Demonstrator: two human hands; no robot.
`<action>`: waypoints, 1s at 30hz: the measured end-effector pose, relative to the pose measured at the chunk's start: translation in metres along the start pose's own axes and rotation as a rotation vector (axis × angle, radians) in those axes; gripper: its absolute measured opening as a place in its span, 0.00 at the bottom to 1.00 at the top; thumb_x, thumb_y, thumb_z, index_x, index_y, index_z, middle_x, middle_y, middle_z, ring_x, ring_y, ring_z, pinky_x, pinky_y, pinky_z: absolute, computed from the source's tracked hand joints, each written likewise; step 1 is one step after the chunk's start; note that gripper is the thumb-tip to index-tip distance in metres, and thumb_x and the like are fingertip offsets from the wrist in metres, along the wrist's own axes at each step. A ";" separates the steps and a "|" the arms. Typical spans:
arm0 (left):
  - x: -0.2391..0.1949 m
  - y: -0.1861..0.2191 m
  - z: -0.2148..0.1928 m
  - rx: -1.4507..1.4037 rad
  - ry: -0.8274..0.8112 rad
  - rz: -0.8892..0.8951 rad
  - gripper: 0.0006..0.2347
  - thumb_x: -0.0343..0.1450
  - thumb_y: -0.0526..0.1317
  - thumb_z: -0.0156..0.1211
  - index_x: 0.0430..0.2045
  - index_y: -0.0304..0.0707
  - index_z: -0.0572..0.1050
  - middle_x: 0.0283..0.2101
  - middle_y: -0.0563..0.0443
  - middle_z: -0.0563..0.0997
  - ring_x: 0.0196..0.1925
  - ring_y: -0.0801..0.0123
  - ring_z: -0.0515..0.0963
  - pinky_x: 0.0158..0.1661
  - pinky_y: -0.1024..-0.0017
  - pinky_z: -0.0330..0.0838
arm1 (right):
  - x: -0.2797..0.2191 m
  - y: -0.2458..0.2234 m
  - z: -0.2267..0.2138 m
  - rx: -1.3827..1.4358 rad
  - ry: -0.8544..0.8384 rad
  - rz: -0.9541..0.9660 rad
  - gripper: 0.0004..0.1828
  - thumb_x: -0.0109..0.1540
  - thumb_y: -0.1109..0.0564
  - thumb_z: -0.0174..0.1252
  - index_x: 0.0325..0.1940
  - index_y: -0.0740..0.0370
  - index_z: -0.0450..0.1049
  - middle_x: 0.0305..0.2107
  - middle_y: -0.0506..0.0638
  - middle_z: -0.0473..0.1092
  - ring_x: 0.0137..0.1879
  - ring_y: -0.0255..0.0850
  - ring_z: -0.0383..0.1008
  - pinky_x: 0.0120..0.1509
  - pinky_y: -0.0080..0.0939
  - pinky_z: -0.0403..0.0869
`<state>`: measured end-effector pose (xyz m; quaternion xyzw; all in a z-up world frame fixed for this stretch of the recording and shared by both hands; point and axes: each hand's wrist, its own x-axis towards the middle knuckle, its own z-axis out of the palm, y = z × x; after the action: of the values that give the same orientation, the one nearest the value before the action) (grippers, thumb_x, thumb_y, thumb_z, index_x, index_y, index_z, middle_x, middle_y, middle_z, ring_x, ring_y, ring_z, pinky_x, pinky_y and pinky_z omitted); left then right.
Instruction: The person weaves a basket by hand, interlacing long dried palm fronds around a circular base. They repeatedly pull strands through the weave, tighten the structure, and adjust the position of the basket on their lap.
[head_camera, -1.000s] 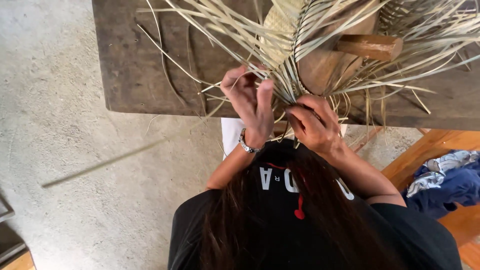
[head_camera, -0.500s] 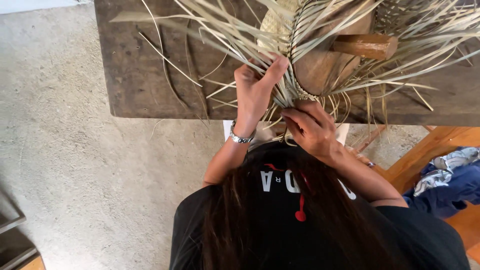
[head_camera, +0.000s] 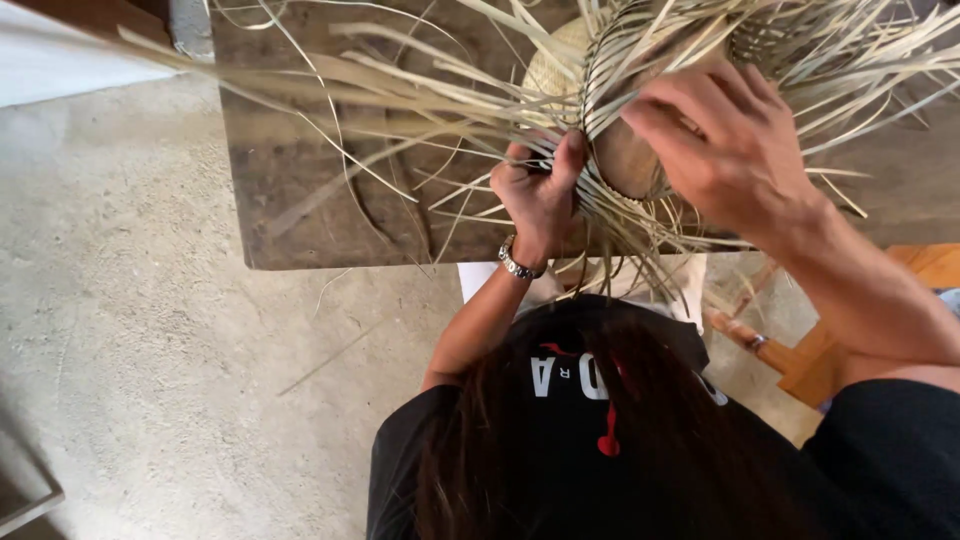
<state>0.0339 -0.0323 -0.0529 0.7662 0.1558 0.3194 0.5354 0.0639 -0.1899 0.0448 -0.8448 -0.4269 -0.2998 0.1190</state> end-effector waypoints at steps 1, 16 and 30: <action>0.003 0.013 -0.004 -0.307 -0.081 -0.130 0.11 0.61 0.45 0.60 0.12 0.39 0.71 0.17 0.59 0.73 0.22 0.84 0.69 0.25 0.79 0.64 | 0.007 0.002 0.001 -0.119 -0.047 -0.068 0.07 0.62 0.66 0.66 0.40 0.59 0.76 0.38 0.48 0.71 0.43 0.39 0.71 0.43 0.33 0.69; 0.015 0.033 -0.025 -0.628 -0.317 -0.286 0.05 0.64 0.39 0.62 0.20 0.38 0.75 0.24 0.61 0.73 0.28 0.83 0.67 0.28 0.82 0.63 | 0.082 0.001 -0.022 0.450 -1.005 0.540 0.15 0.65 0.54 0.45 0.33 0.59 0.77 0.14 0.48 0.70 0.14 0.37 0.62 0.21 0.37 0.63; 0.017 0.042 -0.022 0.047 -0.172 0.024 0.07 0.62 0.38 0.59 0.13 0.39 0.74 0.17 0.57 0.76 0.17 0.78 0.72 0.23 0.75 0.67 | 0.167 -0.012 0.053 1.439 -0.700 0.813 0.13 0.63 0.51 0.41 0.34 0.59 0.68 0.20 0.42 0.62 0.21 0.30 0.56 0.24 0.27 0.56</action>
<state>0.0272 -0.0225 -0.0037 0.8050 0.1077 0.2552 0.5247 0.1526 -0.0498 0.1037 -0.6949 -0.1911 0.3805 0.5795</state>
